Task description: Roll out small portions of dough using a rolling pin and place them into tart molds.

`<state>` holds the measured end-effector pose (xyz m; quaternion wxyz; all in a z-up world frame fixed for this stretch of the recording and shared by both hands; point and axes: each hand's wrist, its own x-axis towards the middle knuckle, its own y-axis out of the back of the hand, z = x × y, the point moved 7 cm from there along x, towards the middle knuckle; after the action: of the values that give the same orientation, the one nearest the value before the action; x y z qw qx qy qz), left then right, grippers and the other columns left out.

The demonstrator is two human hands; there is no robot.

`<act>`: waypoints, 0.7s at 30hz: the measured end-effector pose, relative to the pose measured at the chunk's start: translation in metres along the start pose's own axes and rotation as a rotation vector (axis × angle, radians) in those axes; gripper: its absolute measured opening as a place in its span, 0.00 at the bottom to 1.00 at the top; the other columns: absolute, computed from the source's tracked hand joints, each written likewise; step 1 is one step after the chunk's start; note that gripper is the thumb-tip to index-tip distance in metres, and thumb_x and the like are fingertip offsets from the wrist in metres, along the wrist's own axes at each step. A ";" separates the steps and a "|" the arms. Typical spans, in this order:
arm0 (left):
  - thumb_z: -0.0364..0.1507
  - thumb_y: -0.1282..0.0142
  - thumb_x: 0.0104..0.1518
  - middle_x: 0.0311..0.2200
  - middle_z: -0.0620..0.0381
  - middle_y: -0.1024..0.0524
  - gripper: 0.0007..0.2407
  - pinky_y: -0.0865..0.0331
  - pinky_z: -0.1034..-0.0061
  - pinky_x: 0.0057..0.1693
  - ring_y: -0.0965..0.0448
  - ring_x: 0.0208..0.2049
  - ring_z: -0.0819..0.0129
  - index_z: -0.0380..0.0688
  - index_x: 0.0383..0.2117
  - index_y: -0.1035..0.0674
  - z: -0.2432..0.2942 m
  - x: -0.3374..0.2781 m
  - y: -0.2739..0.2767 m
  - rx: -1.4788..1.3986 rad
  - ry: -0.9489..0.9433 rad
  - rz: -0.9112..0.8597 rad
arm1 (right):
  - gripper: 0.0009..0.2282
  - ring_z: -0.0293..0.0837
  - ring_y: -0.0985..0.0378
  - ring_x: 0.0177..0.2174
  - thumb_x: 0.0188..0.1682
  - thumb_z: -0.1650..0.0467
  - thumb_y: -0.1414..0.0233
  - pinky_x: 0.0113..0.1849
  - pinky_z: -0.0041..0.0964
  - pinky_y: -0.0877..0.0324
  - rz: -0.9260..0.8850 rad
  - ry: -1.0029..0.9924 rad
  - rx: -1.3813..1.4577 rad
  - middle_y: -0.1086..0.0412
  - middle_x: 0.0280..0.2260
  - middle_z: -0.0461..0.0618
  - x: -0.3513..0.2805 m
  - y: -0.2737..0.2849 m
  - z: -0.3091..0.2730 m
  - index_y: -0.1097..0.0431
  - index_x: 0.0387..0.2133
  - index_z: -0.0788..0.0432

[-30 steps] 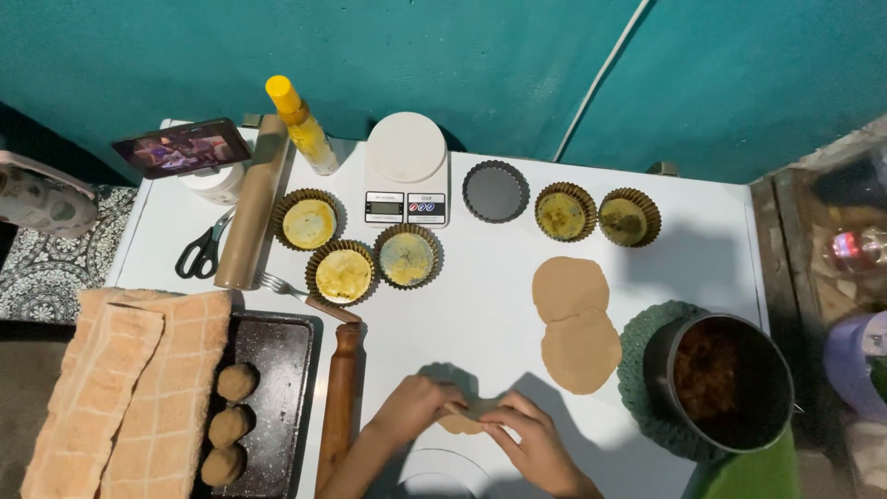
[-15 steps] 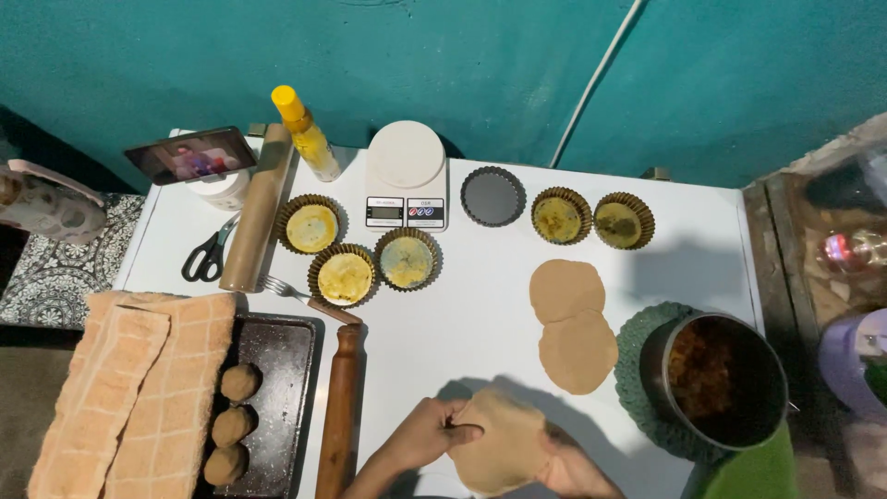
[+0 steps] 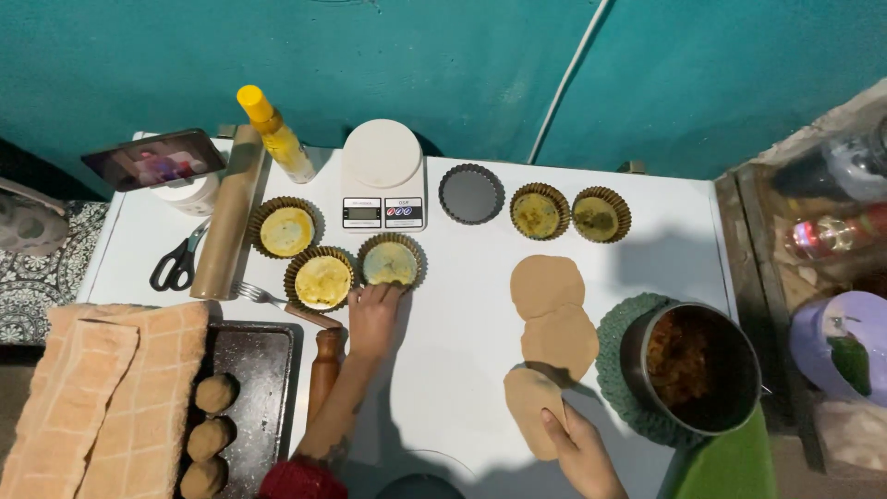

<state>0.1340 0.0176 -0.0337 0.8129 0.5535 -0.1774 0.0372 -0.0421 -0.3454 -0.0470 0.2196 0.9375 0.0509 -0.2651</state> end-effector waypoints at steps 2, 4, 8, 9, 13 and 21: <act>0.22 0.44 0.53 0.37 0.55 0.21 0.10 0.36 0.61 0.51 0.23 0.42 0.61 0.44 0.40 0.19 0.027 -0.016 0.007 -0.070 -0.063 -0.026 | 0.19 0.41 0.24 0.44 0.56 0.63 0.51 0.48 0.37 0.30 0.012 -0.038 -0.062 0.24 0.41 0.60 -0.011 0.005 -0.024 0.31 0.52 0.66; 0.22 0.43 0.50 0.35 0.54 0.21 0.09 0.36 0.62 0.49 0.23 0.40 0.61 0.44 0.37 0.19 0.055 -0.042 0.009 -0.140 -0.123 -0.050 | 0.20 0.38 0.24 0.47 0.55 0.62 0.52 0.49 0.36 0.30 0.023 -0.075 -0.128 0.25 0.44 0.57 -0.019 0.009 -0.043 0.33 0.55 0.63; 0.26 0.39 0.54 0.32 0.55 0.22 0.08 0.34 0.63 0.46 0.24 0.37 0.59 0.46 0.40 0.18 0.105 -0.088 0.009 -0.289 -0.170 -0.167 | 0.20 0.38 0.24 0.47 0.55 0.65 0.52 0.50 0.33 0.30 -0.101 -0.037 0.021 0.23 0.47 0.55 -0.026 0.003 -0.052 0.34 0.59 0.62; 0.28 0.38 0.54 0.32 0.55 0.22 0.11 0.33 0.63 0.47 0.24 0.37 0.59 0.45 0.43 0.18 0.113 -0.093 0.014 -0.347 -0.152 -0.184 | 0.20 0.38 0.26 0.47 0.55 0.67 0.52 0.50 0.33 0.32 -0.183 0.033 0.228 0.23 0.48 0.55 -0.026 -0.002 -0.055 0.34 0.59 0.64; 0.34 0.37 0.55 0.40 0.53 0.21 0.18 0.35 0.62 0.53 0.23 0.44 0.58 0.41 0.50 0.20 0.141 -0.093 0.054 -0.685 0.070 -0.196 | 0.19 0.37 0.26 0.50 0.54 0.70 0.50 0.52 0.34 0.32 -0.383 0.051 0.426 0.25 0.51 0.50 -0.038 -0.005 -0.092 0.34 0.58 0.66; 0.32 0.40 0.60 0.52 0.50 0.20 0.22 0.27 0.70 0.60 0.20 0.52 0.67 0.33 0.59 0.26 0.146 -0.186 -0.036 -1.943 0.902 -0.703 | 0.18 0.38 0.25 0.47 0.54 0.70 0.48 0.50 0.35 0.30 -0.482 0.010 0.407 0.24 0.48 0.49 -0.004 -0.051 -0.057 0.32 0.56 0.67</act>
<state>-0.0671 -0.1046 -0.0797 0.8544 -0.3585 0.3444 -0.1509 -0.0294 -0.2749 -0.0208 -0.0417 0.9245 0.2186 -0.3095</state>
